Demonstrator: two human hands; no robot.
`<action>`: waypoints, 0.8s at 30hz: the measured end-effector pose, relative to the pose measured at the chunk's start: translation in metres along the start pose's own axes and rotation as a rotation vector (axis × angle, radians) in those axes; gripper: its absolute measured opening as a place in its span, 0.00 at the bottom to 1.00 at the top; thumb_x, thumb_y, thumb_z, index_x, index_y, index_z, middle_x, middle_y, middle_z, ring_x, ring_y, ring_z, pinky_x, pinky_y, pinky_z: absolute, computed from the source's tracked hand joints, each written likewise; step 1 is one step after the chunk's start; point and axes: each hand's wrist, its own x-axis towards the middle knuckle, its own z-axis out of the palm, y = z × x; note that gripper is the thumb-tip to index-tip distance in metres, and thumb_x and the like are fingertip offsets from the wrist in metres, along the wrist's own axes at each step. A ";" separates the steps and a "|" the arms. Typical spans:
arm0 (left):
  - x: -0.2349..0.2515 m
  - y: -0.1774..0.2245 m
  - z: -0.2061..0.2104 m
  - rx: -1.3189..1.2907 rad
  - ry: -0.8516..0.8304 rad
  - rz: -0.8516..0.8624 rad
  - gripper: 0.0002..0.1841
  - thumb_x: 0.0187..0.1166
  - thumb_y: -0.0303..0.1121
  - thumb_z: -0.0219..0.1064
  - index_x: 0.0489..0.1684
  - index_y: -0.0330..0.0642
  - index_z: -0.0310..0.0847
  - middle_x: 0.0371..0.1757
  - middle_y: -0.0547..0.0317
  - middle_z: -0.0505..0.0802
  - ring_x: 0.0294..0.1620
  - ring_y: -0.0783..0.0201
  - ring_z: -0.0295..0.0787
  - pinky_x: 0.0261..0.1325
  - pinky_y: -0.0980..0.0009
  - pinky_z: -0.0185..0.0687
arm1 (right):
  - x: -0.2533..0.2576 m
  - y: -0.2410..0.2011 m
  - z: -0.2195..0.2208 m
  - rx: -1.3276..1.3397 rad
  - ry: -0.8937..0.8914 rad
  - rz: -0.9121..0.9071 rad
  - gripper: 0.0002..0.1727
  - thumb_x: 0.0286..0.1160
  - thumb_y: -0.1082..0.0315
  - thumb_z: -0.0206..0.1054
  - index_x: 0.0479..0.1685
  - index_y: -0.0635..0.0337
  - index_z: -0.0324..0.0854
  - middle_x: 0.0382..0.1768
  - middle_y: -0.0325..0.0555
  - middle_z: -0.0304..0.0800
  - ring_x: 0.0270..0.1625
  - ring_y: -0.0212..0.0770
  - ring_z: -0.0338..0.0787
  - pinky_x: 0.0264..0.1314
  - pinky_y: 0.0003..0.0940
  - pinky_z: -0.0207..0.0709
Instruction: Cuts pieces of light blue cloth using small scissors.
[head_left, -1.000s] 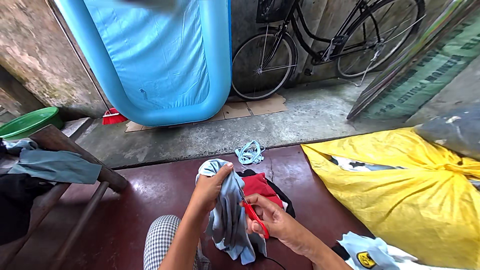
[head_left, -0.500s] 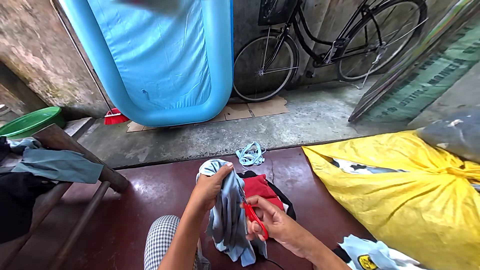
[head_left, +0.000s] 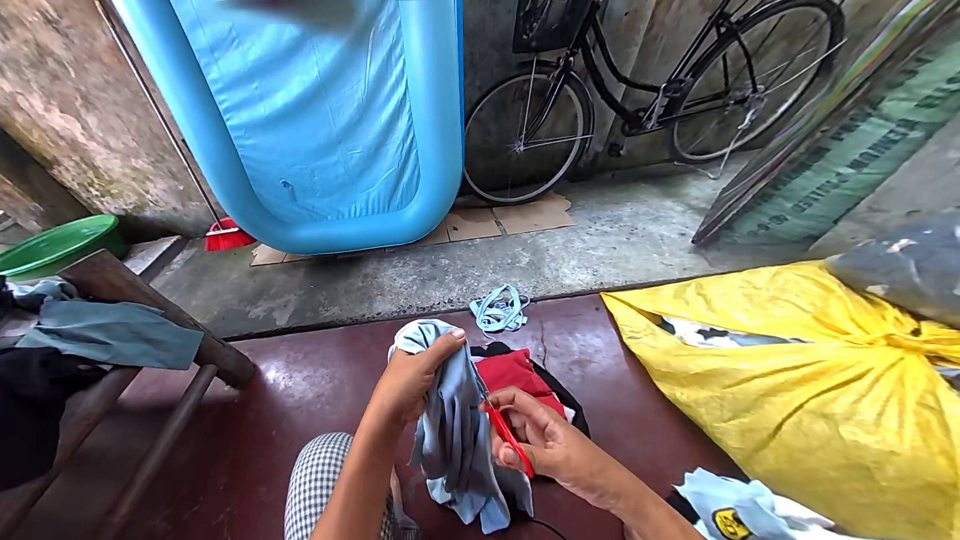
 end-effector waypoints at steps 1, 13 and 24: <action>0.000 0.000 0.001 -0.009 -0.013 -0.005 0.13 0.80 0.41 0.72 0.48 0.41 0.87 0.34 0.49 0.93 0.32 0.62 0.91 0.41 0.65 0.89 | 0.000 -0.001 0.000 -0.010 -0.004 -0.008 0.31 0.73 0.59 0.77 0.74 0.56 0.71 0.44 0.44 0.88 0.42 0.36 0.89 0.46 0.32 0.84; 0.001 -0.005 0.006 -0.044 0.041 -0.043 0.14 0.82 0.43 0.69 0.51 0.42 0.86 0.36 0.50 0.93 0.35 0.61 0.91 0.43 0.63 0.90 | 0.002 -0.005 -0.001 0.074 -0.050 0.006 0.31 0.73 0.55 0.77 0.74 0.53 0.72 0.42 0.42 0.89 0.41 0.34 0.88 0.45 0.30 0.84; 0.005 -0.006 0.005 -0.017 0.088 -0.064 0.15 0.81 0.44 0.71 0.51 0.41 0.87 0.36 0.50 0.93 0.35 0.61 0.91 0.42 0.64 0.89 | 0.003 -0.007 0.001 -0.073 0.069 0.001 0.29 0.70 0.59 0.79 0.69 0.57 0.76 0.40 0.41 0.88 0.38 0.33 0.88 0.42 0.30 0.84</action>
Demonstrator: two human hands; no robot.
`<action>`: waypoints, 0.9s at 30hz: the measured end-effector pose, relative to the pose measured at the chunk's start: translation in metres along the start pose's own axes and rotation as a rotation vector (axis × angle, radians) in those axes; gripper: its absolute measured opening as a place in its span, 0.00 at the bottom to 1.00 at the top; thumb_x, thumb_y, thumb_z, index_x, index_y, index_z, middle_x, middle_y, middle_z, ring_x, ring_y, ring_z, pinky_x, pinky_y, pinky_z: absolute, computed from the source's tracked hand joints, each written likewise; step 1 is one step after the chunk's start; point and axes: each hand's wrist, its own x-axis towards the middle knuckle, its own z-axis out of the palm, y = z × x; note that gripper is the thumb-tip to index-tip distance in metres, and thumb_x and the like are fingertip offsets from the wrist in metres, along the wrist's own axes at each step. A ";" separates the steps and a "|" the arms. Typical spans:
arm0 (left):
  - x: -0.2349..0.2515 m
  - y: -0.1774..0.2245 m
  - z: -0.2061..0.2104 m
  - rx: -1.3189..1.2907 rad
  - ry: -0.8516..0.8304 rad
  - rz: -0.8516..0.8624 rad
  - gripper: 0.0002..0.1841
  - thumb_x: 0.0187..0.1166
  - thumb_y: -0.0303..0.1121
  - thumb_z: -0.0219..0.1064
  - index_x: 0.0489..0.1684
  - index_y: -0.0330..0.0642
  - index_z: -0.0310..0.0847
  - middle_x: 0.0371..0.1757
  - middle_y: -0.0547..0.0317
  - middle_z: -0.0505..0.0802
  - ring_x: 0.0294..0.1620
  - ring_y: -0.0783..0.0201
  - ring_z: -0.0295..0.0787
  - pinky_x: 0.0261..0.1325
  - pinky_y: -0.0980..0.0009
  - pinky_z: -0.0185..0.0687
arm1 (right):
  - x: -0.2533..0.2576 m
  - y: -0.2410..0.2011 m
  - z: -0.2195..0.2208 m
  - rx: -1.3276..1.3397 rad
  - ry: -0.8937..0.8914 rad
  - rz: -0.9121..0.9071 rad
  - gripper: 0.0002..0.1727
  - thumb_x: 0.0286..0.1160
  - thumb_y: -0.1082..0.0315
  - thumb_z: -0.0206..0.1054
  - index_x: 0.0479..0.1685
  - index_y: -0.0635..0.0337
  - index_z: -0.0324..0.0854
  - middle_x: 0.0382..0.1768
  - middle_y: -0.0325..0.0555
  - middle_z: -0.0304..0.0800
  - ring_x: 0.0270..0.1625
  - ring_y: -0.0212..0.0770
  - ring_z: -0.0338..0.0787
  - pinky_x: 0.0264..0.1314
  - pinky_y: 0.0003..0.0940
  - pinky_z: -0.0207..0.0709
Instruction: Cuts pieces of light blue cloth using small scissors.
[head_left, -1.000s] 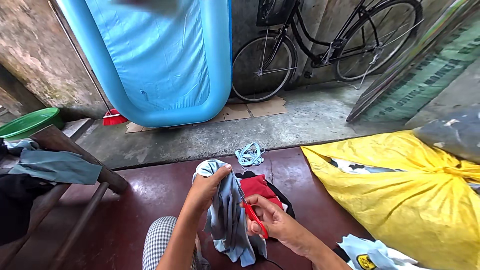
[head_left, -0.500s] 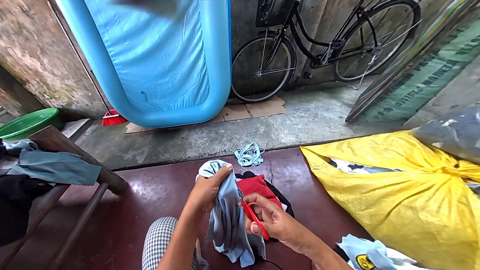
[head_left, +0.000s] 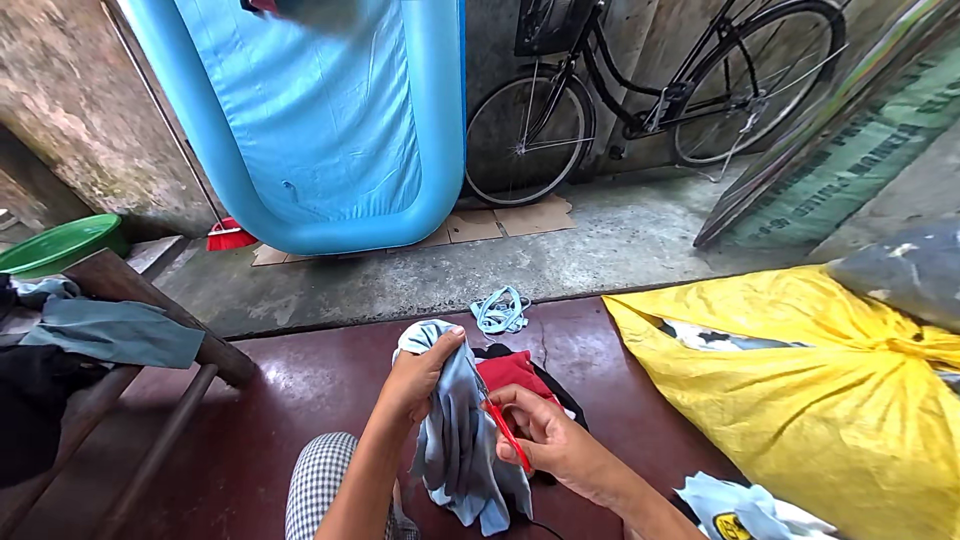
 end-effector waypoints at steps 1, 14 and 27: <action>0.000 0.000 0.000 0.007 -0.003 0.002 0.15 0.81 0.44 0.71 0.51 0.42 0.87 0.36 0.50 0.93 0.35 0.61 0.91 0.43 0.64 0.89 | 0.000 0.000 0.000 -0.015 0.005 0.010 0.29 0.70 0.58 0.79 0.69 0.57 0.77 0.40 0.40 0.88 0.37 0.33 0.87 0.41 0.29 0.84; 0.000 -0.003 0.004 -0.033 -0.047 -0.009 0.14 0.83 0.42 0.69 0.52 0.42 0.86 0.35 0.49 0.93 0.34 0.61 0.91 0.42 0.63 0.90 | 0.001 -0.001 0.004 0.060 -0.012 0.018 0.33 0.72 0.55 0.78 0.73 0.58 0.71 0.43 0.43 0.89 0.42 0.36 0.90 0.47 0.34 0.86; -0.001 0.000 0.001 -0.037 -0.020 0.005 0.14 0.82 0.41 0.70 0.53 0.41 0.86 0.37 0.48 0.93 0.35 0.60 0.92 0.43 0.63 0.90 | 0.000 -0.005 0.007 0.005 0.089 0.070 0.31 0.69 0.54 0.79 0.69 0.56 0.74 0.38 0.39 0.89 0.34 0.34 0.88 0.34 0.28 0.83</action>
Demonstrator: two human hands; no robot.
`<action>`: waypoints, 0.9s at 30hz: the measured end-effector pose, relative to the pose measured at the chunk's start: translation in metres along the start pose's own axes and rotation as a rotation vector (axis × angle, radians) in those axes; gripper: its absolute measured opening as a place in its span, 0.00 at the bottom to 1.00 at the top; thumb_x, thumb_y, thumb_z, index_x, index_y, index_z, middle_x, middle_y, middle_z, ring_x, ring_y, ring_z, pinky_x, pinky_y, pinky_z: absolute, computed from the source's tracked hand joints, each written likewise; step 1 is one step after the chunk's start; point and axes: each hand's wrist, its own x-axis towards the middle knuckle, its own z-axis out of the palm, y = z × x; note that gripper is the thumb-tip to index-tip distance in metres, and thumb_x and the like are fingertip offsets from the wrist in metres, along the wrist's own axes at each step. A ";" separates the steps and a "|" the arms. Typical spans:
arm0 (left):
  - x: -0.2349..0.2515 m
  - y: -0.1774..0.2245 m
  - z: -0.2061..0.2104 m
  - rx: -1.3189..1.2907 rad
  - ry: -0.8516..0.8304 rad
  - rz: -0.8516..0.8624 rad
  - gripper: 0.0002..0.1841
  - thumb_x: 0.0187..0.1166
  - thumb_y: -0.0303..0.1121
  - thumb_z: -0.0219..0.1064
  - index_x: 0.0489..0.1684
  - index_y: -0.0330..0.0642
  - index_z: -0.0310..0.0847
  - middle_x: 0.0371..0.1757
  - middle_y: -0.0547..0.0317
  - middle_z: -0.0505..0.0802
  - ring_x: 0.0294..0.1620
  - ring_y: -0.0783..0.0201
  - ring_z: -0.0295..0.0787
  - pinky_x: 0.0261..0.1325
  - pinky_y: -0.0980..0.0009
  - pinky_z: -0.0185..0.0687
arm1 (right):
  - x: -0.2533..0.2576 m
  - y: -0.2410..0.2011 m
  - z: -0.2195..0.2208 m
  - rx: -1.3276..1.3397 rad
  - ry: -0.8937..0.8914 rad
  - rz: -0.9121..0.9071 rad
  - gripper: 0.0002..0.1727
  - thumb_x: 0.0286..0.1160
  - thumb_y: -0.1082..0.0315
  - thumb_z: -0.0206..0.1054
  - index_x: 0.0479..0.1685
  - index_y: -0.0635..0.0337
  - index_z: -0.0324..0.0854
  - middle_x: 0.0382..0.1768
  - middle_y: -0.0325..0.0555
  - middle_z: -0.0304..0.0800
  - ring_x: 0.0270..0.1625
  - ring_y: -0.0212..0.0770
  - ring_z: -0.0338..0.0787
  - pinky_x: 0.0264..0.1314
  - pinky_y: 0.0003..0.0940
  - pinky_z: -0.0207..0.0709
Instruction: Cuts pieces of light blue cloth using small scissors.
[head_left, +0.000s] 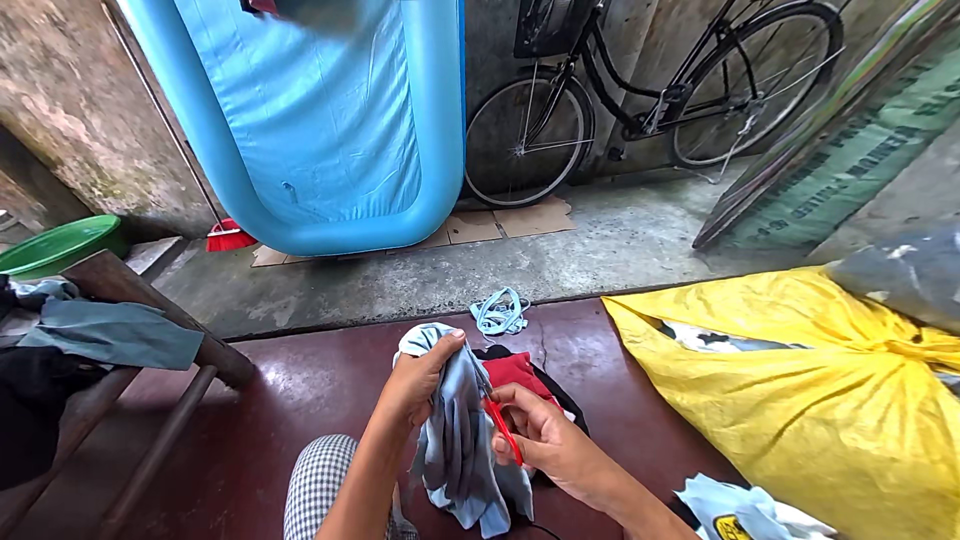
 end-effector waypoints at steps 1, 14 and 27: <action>0.000 0.001 -0.002 0.007 -0.003 0.008 0.14 0.81 0.42 0.71 0.53 0.41 0.86 0.37 0.48 0.93 0.36 0.60 0.91 0.44 0.62 0.90 | 0.000 -0.001 -0.001 0.008 -0.009 0.011 0.30 0.70 0.56 0.78 0.69 0.56 0.74 0.38 0.40 0.89 0.34 0.34 0.89 0.34 0.29 0.84; -0.004 0.032 -0.032 0.048 -0.146 0.066 0.11 0.76 0.38 0.74 0.48 0.41 0.86 0.36 0.49 0.95 0.34 0.63 0.93 0.41 0.65 0.92 | -0.009 -0.003 -0.022 0.106 -0.220 0.061 0.24 0.73 0.64 0.76 0.69 0.48 0.77 0.39 0.40 0.91 0.38 0.33 0.91 0.39 0.28 0.86; -0.010 0.039 -0.003 0.001 -0.087 0.203 0.13 0.80 0.41 0.72 0.53 0.43 0.84 0.38 0.49 0.94 0.34 0.62 0.93 0.40 0.65 0.92 | -0.003 -0.011 -0.020 0.152 -0.307 -0.040 0.29 0.73 0.60 0.76 0.73 0.50 0.73 0.44 0.43 0.89 0.46 0.38 0.91 0.53 0.35 0.86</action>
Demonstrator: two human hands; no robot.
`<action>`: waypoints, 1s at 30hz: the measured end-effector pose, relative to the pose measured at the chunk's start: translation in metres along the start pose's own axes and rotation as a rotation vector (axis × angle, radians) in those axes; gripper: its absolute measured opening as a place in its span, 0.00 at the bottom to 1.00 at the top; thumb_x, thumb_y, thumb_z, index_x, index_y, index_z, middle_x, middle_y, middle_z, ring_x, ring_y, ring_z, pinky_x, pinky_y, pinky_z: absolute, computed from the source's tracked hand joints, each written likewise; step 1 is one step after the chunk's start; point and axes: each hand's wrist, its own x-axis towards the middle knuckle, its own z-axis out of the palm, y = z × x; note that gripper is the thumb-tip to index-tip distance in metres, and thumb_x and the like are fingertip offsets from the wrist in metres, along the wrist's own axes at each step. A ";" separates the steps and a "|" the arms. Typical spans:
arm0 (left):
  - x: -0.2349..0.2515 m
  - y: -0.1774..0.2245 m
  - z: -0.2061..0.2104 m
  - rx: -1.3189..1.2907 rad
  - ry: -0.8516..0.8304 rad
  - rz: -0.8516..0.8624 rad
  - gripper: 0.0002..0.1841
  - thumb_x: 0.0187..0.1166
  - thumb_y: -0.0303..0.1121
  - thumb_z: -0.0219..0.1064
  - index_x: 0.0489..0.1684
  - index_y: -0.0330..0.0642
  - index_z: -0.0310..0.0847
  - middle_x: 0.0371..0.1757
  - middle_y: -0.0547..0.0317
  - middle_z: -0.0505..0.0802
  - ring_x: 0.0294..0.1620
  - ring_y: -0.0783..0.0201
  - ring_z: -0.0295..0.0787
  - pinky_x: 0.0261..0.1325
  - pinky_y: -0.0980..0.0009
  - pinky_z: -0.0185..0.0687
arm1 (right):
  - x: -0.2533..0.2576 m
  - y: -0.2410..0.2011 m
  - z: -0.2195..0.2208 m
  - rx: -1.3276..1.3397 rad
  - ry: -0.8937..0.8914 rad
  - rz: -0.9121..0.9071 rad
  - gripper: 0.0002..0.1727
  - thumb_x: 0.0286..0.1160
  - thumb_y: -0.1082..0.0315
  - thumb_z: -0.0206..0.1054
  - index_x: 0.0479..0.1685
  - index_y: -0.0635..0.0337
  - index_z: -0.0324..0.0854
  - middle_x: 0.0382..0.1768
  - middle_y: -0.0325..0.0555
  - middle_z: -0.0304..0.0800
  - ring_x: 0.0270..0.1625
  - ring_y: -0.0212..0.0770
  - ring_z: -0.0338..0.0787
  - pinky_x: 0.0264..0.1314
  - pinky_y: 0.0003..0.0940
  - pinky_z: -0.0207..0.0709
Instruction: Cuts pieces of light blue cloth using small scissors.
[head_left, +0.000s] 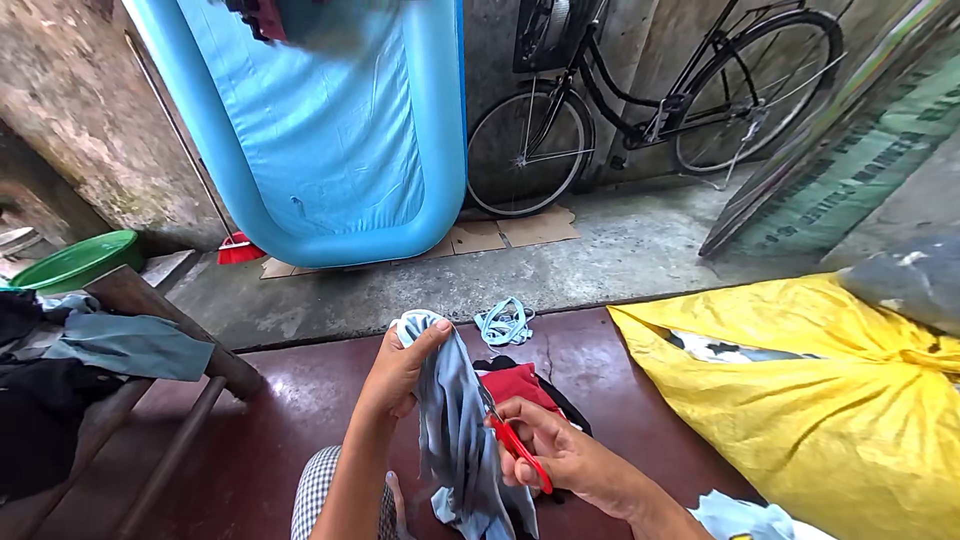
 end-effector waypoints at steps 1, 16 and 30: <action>0.000 0.004 0.003 -0.012 -0.013 0.002 0.12 0.81 0.40 0.71 0.52 0.43 0.85 0.37 0.49 0.94 0.33 0.62 0.93 0.39 0.65 0.92 | 0.001 -0.003 0.001 -0.016 0.008 -0.016 0.29 0.73 0.60 0.77 0.73 0.50 0.72 0.44 0.42 0.90 0.46 0.37 0.91 0.52 0.34 0.86; 0.007 0.068 0.077 0.315 -0.176 0.163 0.08 0.80 0.39 0.72 0.45 0.45 0.89 0.34 0.54 0.94 0.29 0.67 0.91 0.34 0.71 0.90 | -0.005 -0.029 -0.006 -0.048 0.127 -0.306 0.29 0.72 0.67 0.77 0.73 0.55 0.73 0.47 0.43 0.90 0.46 0.36 0.91 0.51 0.32 0.86; -0.001 0.088 0.126 0.500 -0.177 0.236 0.09 0.80 0.42 0.72 0.46 0.49 0.89 0.33 0.56 0.93 0.28 0.67 0.90 0.33 0.71 0.88 | -0.023 -0.052 -0.010 -0.136 0.246 -0.409 0.28 0.69 0.66 0.79 0.70 0.58 0.76 0.40 0.39 0.91 0.41 0.32 0.90 0.46 0.29 0.85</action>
